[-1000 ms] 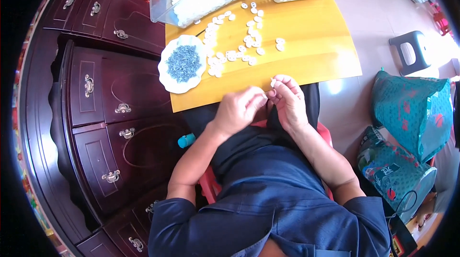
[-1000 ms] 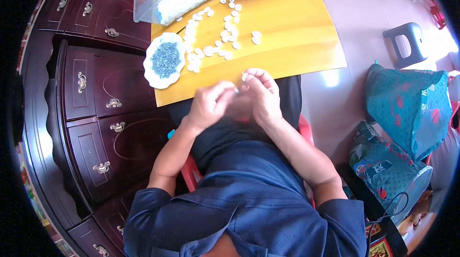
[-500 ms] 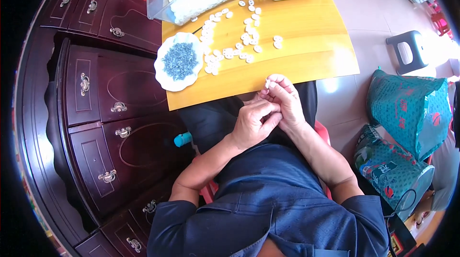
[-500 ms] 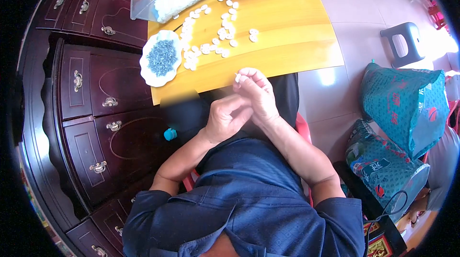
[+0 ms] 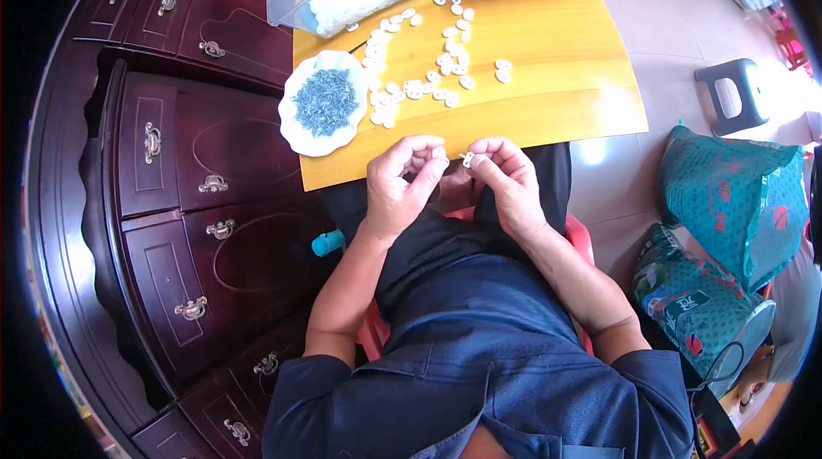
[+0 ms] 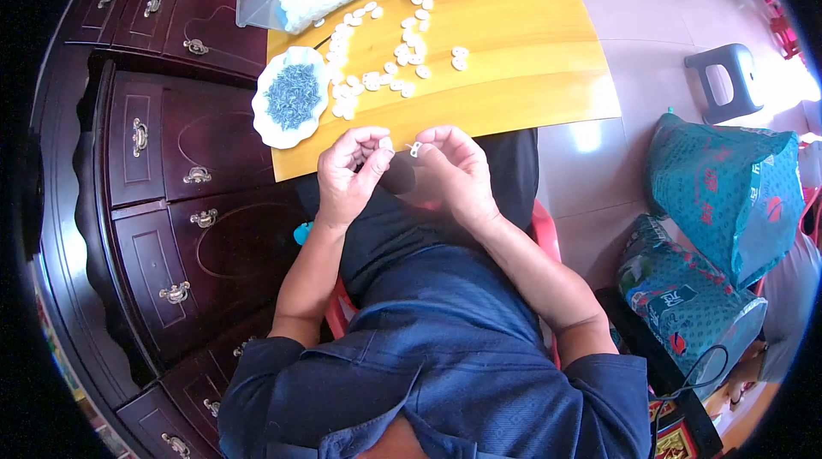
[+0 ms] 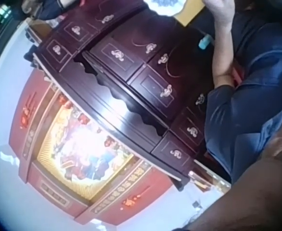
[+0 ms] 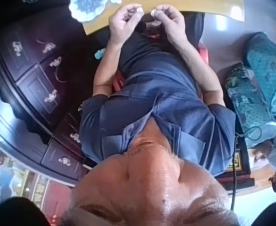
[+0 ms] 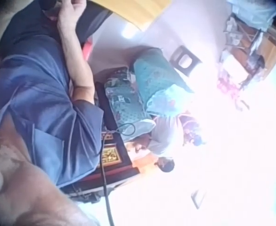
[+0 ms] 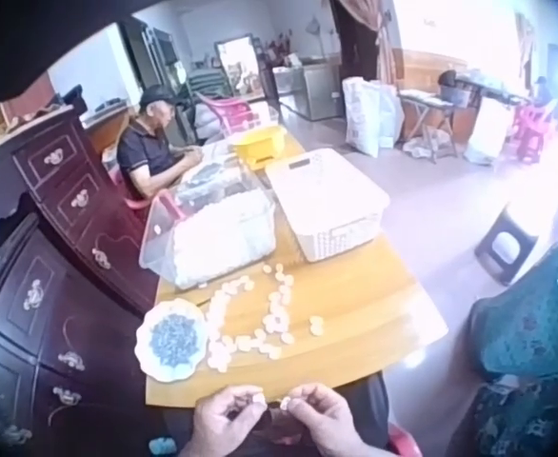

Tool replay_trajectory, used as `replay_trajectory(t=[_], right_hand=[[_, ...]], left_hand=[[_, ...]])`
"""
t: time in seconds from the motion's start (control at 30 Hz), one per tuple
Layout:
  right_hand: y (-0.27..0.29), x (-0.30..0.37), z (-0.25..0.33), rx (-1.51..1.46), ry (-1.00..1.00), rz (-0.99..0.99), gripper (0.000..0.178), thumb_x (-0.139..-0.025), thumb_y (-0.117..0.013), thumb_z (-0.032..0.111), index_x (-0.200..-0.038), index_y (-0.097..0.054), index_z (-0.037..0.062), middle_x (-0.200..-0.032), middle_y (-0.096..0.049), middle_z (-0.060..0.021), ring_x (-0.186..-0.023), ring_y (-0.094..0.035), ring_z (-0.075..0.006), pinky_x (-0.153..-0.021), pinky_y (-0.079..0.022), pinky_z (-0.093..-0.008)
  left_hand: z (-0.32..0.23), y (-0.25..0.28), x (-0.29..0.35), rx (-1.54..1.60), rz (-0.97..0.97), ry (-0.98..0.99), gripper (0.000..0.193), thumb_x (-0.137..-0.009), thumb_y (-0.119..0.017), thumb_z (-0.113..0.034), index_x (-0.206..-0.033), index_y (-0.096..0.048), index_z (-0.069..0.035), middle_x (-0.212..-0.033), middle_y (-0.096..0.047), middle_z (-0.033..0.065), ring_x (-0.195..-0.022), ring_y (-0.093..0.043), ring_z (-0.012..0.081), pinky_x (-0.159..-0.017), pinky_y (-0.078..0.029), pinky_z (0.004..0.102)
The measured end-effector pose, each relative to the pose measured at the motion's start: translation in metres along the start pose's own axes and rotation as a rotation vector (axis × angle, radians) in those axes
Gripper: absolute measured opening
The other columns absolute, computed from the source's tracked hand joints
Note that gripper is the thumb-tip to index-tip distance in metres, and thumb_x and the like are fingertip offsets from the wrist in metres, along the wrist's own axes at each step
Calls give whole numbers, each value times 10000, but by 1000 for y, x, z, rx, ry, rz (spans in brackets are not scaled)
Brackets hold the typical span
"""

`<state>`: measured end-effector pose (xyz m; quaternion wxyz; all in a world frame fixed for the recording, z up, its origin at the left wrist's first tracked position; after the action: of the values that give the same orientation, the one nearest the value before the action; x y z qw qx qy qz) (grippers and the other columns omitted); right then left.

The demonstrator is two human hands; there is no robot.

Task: Assembling small blue pins into white circular plastic button components.

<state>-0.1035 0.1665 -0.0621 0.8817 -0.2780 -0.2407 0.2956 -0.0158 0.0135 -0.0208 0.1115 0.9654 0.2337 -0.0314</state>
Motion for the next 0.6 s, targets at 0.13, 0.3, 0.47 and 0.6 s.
replay_trajectory(t=[0.13, 0.3, 0.47, 0.6], right_hand=[[-3, 3, -1, 18, -17, 16, 100, -987, -630, 41, -1085, -643, 31, -947, -679, -14, -859, -642, -86, -787, -510, -229], [-4, 3, 0, 71, -14, 2, 107, -987, -620, 31, -1091, -644, 29, -936, -671, -5, -848, -632, -78, -772, -508, -224], [-3, 3, -3, 116, -18, 7, 107, -987, -620, 35, -1091, -643, 28, -929, -660, 5, -834, -624, -69, -752, -509, -220], [-4, 3, -1, 133, -20, 12, 107, -987, -623, 41, -1092, -644, 29, -932, -662, 2, -832, -623, -70, -749, -507, -216]], left_hand=[[3, 1, -2, -60, -5, -49, 171, -905, -697, 37, -1073, -677, 13, -864, -707, 36, -708, -673, 67, -658, -557, 218], [3, 0, -1, -72, 18, -20, 163, -900, -689, 43, -1059, -687, 7, -827, -695, 25, -691, -664, 57, -620, -554, 212], [1, 0, -1, -85, 35, -16, 161, -903, -686, 42, -1061, -689, 9, -828, -701, 29, -689, -664, 56, -620, -552, 211], [2, -1, -1, -64, 49, -10, 167, -909, -682, 37, -1074, -685, 12, -820, -695, 15, -688, -656, 46, -621, -549, 207]])
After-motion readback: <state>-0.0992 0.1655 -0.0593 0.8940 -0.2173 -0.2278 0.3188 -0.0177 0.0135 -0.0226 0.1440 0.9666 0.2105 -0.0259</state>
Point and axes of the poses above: each hand's wrist, its own x-axis away from the middle knuckle, its own y-axis out of the back of the hand, z = x × y, the point moved 2 cm from there along -x, towards the middle knuckle
